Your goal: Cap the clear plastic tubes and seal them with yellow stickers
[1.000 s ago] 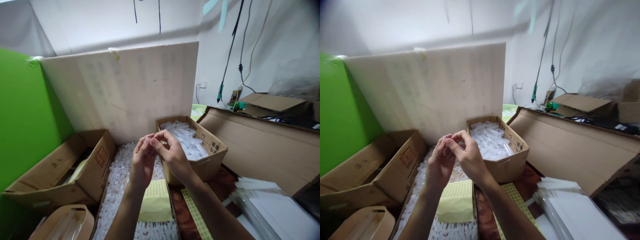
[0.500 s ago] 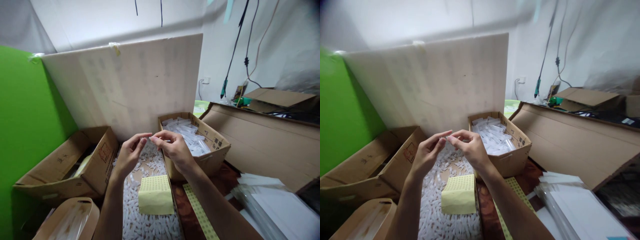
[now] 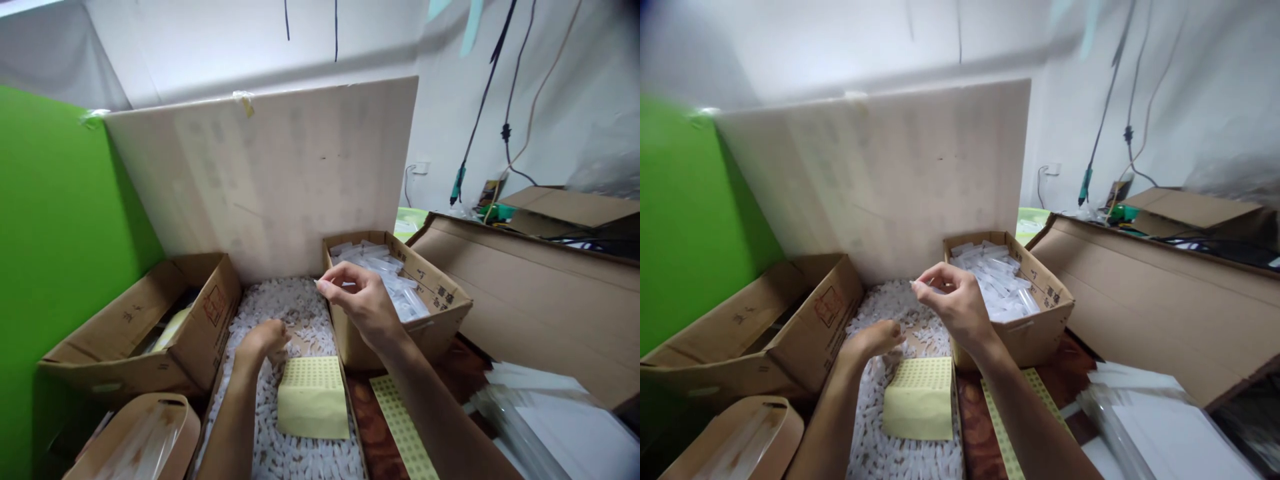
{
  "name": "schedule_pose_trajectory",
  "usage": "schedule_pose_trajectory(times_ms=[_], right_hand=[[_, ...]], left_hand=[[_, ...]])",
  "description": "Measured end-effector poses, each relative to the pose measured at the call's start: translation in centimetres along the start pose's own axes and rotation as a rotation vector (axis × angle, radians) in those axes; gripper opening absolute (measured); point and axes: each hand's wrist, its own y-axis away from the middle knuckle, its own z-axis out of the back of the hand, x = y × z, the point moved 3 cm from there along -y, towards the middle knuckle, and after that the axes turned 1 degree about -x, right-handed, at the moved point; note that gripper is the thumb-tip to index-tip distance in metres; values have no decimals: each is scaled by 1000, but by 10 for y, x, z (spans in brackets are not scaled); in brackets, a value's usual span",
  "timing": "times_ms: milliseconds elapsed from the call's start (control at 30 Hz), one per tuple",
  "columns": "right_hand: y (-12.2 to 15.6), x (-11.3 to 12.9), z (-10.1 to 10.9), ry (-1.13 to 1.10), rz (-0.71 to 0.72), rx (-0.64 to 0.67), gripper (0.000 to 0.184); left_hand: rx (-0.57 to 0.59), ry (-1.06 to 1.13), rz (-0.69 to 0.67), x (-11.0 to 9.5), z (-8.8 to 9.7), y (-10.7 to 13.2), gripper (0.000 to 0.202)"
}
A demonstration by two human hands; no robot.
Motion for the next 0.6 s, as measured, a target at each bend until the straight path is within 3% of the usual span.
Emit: schedule_pose_trajectory(times_ms=[167, 367, 500, 600], right_hand=[[1, -2, 0, -27, 2, -10, 17], [1, -3, 5, -48, 2, -35, 17], [-1, -4, 11, -53, -14, -53, 18], [0, 0, 13, -4, 10, -70, 19]], left_hand=[[-27, -56, 84, -3, -10, -9, 28], [-90, -36, 82, -5, -19, -14, 28], [-172, 57, -1, -4, -9, -12, 21], [-276, 185, -161, -9, 11, -1, 18]])
